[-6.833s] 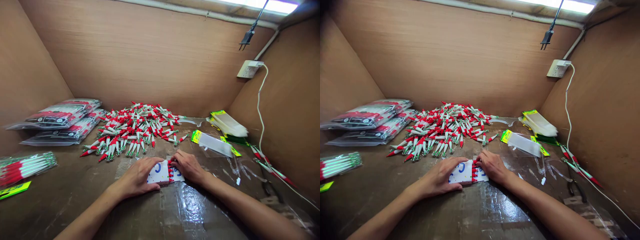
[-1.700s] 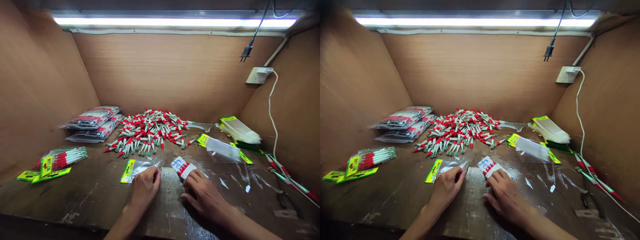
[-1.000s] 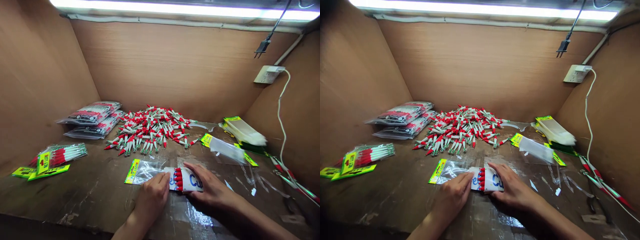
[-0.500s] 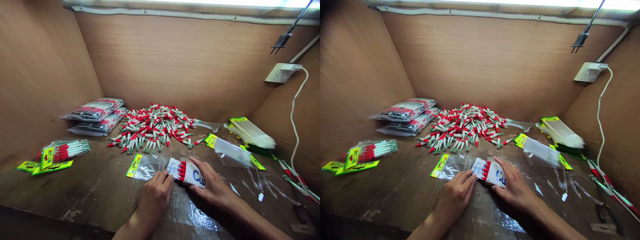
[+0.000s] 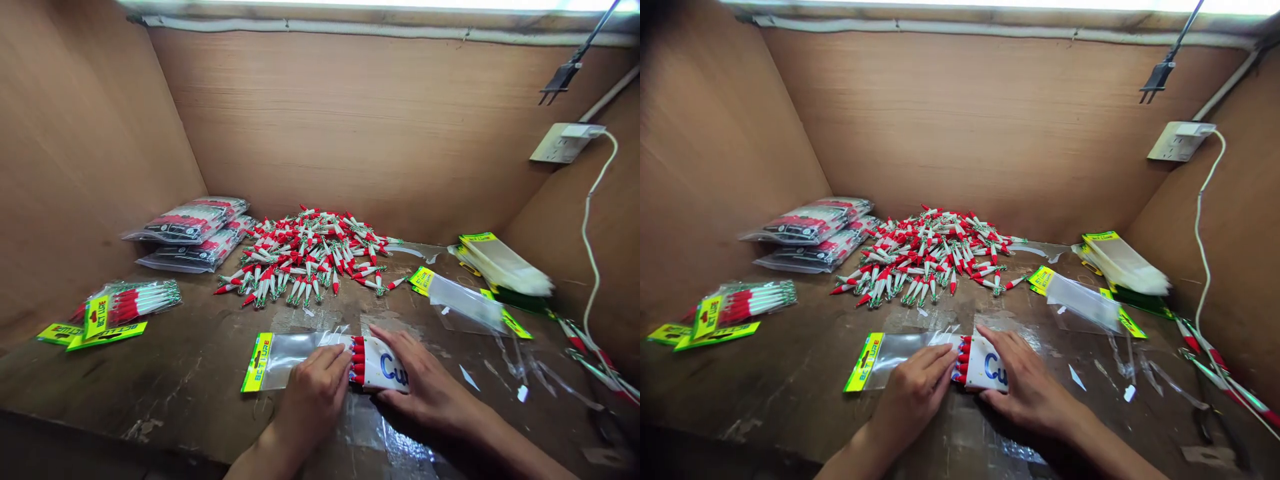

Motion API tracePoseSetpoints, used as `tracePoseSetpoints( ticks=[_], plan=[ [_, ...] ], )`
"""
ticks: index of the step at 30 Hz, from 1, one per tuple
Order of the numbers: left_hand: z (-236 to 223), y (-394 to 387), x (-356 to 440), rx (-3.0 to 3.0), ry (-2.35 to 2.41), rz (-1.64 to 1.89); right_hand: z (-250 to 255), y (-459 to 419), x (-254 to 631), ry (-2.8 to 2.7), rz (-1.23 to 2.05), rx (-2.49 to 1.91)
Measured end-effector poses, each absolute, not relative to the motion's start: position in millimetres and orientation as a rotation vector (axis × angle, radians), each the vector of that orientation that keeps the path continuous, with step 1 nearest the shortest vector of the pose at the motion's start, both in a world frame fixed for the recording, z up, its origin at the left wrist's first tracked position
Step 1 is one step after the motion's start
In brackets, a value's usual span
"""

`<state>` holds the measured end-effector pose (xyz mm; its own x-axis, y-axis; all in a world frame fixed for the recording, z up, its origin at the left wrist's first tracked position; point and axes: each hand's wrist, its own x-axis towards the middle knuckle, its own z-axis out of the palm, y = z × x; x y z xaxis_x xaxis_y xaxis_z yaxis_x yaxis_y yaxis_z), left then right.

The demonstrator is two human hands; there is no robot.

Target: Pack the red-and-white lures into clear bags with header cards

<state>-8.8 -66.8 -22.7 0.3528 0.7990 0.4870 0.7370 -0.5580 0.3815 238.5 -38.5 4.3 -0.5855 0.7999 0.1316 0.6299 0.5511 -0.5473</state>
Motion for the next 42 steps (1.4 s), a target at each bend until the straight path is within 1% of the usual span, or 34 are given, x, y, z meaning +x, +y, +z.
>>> tracePoseSetpoints(
  ticks=[8, 14, 17, 25, 31, 34, 38, 42],
  plan=[
    [-18, -69, -4, 2.547, 1.209, 0.999, -4, -39, 231, -2.441, 0.634, -1.149],
    [-18, -68, -3, 2.374, 1.254, 1.254, -12, -35, 233, -2.408, 0.675, -1.099],
    [-19, -70, -2, 2.341, 1.222, 1.282, -13, -36, 230, -2.407, 0.647, -1.066],
    [-18, -73, 4, 2.486, 1.08, 1.005, -3, -40, 221, -2.514, 0.598, -1.02],
    [-8, -69, -9, 2.525, 1.074, 0.873, -15, -35, 229, -2.51, 0.548, -0.958],
    [-2, -59, -30, 2.498, 1.211, 0.708, -19, -33, 233, -2.49, 0.525, -0.942],
    [-3, -42, -53, 2.505, 1.198, 0.456, -14, -34, 236, -2.464, 0.539, -0.948],
    [-5, -35, -57, 2.521, 1.136, 0.461, -8, -37, 236, -2.488, 0.567, -0.939]
  ],
)
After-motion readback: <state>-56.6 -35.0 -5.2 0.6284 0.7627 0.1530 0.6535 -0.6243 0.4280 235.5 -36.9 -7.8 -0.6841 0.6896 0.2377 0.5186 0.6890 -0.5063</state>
